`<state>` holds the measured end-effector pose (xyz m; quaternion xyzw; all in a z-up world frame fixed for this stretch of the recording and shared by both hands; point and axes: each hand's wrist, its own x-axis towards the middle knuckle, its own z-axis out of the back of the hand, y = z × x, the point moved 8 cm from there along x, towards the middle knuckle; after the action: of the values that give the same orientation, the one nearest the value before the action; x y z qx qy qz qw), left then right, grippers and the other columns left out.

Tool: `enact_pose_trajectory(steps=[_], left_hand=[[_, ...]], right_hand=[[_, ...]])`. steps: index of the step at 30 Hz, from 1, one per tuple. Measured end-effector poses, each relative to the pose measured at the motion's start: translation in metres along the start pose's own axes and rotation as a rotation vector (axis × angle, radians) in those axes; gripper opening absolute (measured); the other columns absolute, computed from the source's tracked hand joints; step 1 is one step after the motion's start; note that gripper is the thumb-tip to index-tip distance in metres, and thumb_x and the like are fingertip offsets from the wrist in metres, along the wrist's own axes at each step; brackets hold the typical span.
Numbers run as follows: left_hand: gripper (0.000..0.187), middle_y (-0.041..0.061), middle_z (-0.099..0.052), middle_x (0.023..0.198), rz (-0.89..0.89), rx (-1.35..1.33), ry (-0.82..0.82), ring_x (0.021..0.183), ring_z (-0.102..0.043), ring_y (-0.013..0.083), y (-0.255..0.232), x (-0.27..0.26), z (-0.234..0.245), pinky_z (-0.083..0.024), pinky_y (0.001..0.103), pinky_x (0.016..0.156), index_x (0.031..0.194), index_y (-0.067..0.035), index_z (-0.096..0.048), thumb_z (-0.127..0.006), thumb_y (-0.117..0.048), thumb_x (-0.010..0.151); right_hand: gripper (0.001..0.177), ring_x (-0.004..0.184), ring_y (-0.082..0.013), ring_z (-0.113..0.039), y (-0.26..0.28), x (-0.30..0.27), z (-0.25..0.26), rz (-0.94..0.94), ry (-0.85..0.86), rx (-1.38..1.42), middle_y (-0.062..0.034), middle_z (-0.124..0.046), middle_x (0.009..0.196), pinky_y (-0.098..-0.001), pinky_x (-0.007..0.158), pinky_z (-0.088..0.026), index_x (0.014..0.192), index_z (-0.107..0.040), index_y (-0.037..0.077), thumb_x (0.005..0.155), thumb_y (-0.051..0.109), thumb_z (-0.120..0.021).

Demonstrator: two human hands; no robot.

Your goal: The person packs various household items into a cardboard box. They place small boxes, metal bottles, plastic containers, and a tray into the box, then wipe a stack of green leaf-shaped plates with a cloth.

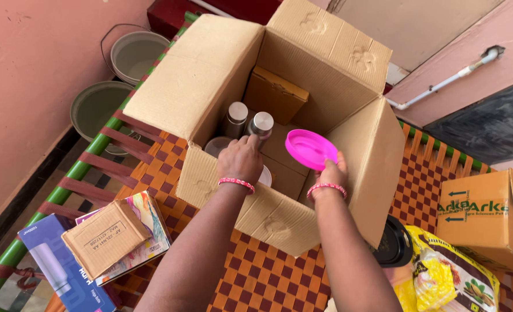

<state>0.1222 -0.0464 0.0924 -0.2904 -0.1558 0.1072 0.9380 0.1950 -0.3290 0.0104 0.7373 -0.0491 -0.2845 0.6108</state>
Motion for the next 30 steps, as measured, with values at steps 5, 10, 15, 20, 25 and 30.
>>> enact_pose_trajectory(steps=[5, 10, 15, 20, 25, 30], left_hand=[[0.014, 0.004, -0.07, 0.097, 0.003, 0.004, 0.005, 0.094, -0.066, 0.0288, 0.001, -0.002, -0.001, -0.053, 0.047, 0.078, 0.099, -0.013, -0.063, -0.062, -0.017, 0.086], [0.013, 0.003, -0.07, 0.095, -0.012, 0.002, -0.015, 0.091, -0.066, 0.0294, 0.0, -0.001, 0.001, -0.053, 0.047, 0.076, 0.097, -0.013, -0.062, -0.063, -0.018, 0.084], [0.012, 0.003, -0.069, 0.092, -0.005, 0.011, -0.007, 0.09, -0.066, 0.0287, 0.0, -0.004, 0.0, -0.054, 0.046, 0.075, 0.095, -0.013, -0.062, -0.064, -0.019, 0.085], [0.012, 0.003, -0.069, 0.091, -0.007, 0.009, -0.005, 0.089, -0.066, 0.0282, -0.001, -0.002, 0.001, -0.053, 0.046, 0.075, 0.094, -0.013, -0.062, -0.065, -0.018, 0.083], [0.011, 0.003, -0.069, 0.09, -0.009, 0.012, -0.017, 0.089, -0.066, 0.0281, -0.001, -0.003, -0.001, -0.053, 0.046, 0.073, 0.092, -0.013, -0.061, -0.065, -0.018, 0.083], [0.011, 0.003, -0.069, 0.089, -0.016, 0.008, -0.038, 0.089, -0.066, 0.0284, -0.001, -0.004, 0.002, -0.053, 0.046, 0.074, 0.091, -0.013, -0.061, -0.066, -0.018, 0.082]], right_hand=[[0.056, 0.063, -0.0106, -0.056, 0.0, 0.073, -0.017, 0.06, 0.003, -0.237, -0.0086, -0.071, 0.117, -0.026, 0.053, -0.045, 0.147, -0.052, 0.019, 0.094, 0.001, -0.052], [0.043, 0.065, -0.0142, -0.058, -0.07, 0.147, -0.008, -0.102, 0.013, -0.389, -0.0086, -0.07, 0.114, -0.0295, 0.051, -0.044, 0.136, -0.056, 0.015, 0.094, 0.003, -0.06], [0.039, 0.089, -0.0241, -0.069, -0.131, 0.157, -0.003, -0.386, 0.141, -0.396, -0.0135, -0.065, 0.122, -0.0364, 0.069, -0.062, 0.139, -0.052, 0.015, 0.101, 0.011, -0.059], [0.047, 0.112, -0.0324, -0.065, -0.126, 0.156, 0.005, -0.398, 0.052, -0.283, -0.0159, -0.059, 0.138, -0.042, 0.087, -0.062, 0.145, -0.046, 0.02, 0.101, 0.008, -0.053], [0.043, 0.125, -0.0356, -0.048, -0.134, 0.161, 0.018, -0.468, 0.038, -0.157, -0.0082, -0.041, 0.152, -0.0496, 0.1, -0.058, 0.149, -0.051, 0.014, 0.106, 0.013, -0.053], [0.034, 0.112, -0.0276, -0.06, -0.135, 0.164, 0.008, -0.389, 0.117, -0.358, -0.0032, -0.055, 0.139, -0.0447, 0.092, -0.058, 0.138, -0.055, 0.017, 0.105, 0.016, -0.048]])
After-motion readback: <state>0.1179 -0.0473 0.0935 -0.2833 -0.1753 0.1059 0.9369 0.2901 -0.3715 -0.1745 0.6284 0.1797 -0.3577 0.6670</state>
